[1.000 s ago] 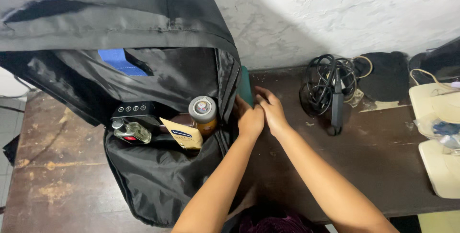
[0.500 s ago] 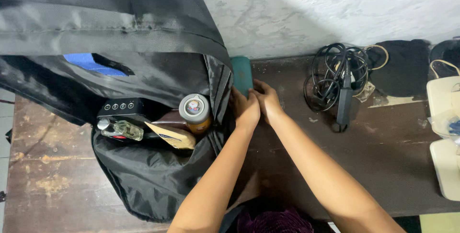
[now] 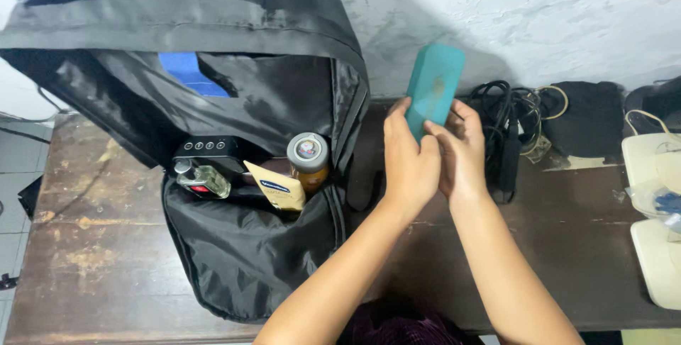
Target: The person packs a black backpack with a laptop, wallet, power bank, thermos, lotion, perfume, and a teal case, then zips the main compartment. They then place a charger cable, a white case, and a beige cable into a side pocket and zip it closed.
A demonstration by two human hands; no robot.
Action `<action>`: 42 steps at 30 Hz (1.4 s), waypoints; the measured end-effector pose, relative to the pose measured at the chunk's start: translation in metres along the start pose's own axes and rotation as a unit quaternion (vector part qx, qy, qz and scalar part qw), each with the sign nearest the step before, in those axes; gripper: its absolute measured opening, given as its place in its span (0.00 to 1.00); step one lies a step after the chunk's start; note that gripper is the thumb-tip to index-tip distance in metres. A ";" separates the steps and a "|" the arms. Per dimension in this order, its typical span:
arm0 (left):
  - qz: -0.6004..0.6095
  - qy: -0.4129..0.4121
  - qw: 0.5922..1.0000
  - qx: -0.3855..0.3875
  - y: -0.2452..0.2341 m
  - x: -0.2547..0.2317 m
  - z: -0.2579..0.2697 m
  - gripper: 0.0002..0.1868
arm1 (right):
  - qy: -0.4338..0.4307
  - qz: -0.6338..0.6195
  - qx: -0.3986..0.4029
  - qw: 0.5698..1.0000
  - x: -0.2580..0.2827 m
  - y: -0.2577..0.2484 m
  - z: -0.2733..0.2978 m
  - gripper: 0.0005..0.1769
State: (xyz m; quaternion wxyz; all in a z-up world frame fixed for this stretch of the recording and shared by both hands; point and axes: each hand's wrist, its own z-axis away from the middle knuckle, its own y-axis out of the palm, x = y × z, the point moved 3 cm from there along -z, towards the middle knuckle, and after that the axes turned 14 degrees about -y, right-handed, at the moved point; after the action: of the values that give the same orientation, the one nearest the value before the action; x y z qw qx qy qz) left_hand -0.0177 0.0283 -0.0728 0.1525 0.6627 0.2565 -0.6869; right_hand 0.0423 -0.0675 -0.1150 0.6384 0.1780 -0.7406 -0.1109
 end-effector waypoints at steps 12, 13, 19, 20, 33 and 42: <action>0.034 0.038 0.998 0.025 -0.138 -0.085 0.046 0.28 | -0.100 -0.026 0.084 0.991 0.094 0.120 0.072 0.35; 0.038 0.045 0.998 0.023 -0.153 -0.085 0.046 0.28 | -0.102 -0.031 0.090 0.990 0.094 0.132 0.079 0.35; 0.152 0.008 0.985 0.086 -0.239 -0.071 0.025 0.20 | -0.132 0.011 0.155 0.979 0.083 0.205 0.113 0.47; 0.158 0.003 0.983 0.093 -0.254 -0.067 0.022 0.20 | -0.125 0.019 0.168 0.978 0.078 0.215 0.117 0.46; 0.064 -0.088 0.990 0.094 -0.369 0.023 -0.007 0.23 | -0.135 0.189 0.286 0.930 0.000 0.298 0.151 0.51; 0.017 -0.108 0.986 0.127 -0.373 0.063 -0.021 0.26 | -0.241 0.380 0.282 0.847 -0.003 0.319 0.159 0.46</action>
State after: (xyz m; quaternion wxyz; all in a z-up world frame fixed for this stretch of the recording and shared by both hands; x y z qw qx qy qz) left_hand -0.2099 0.3550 -0.0786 0.1055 0.6031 0.1377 -0.7786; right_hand -0.1529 0.2142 -0.0183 0.3544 0.0224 -0.8804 0.3142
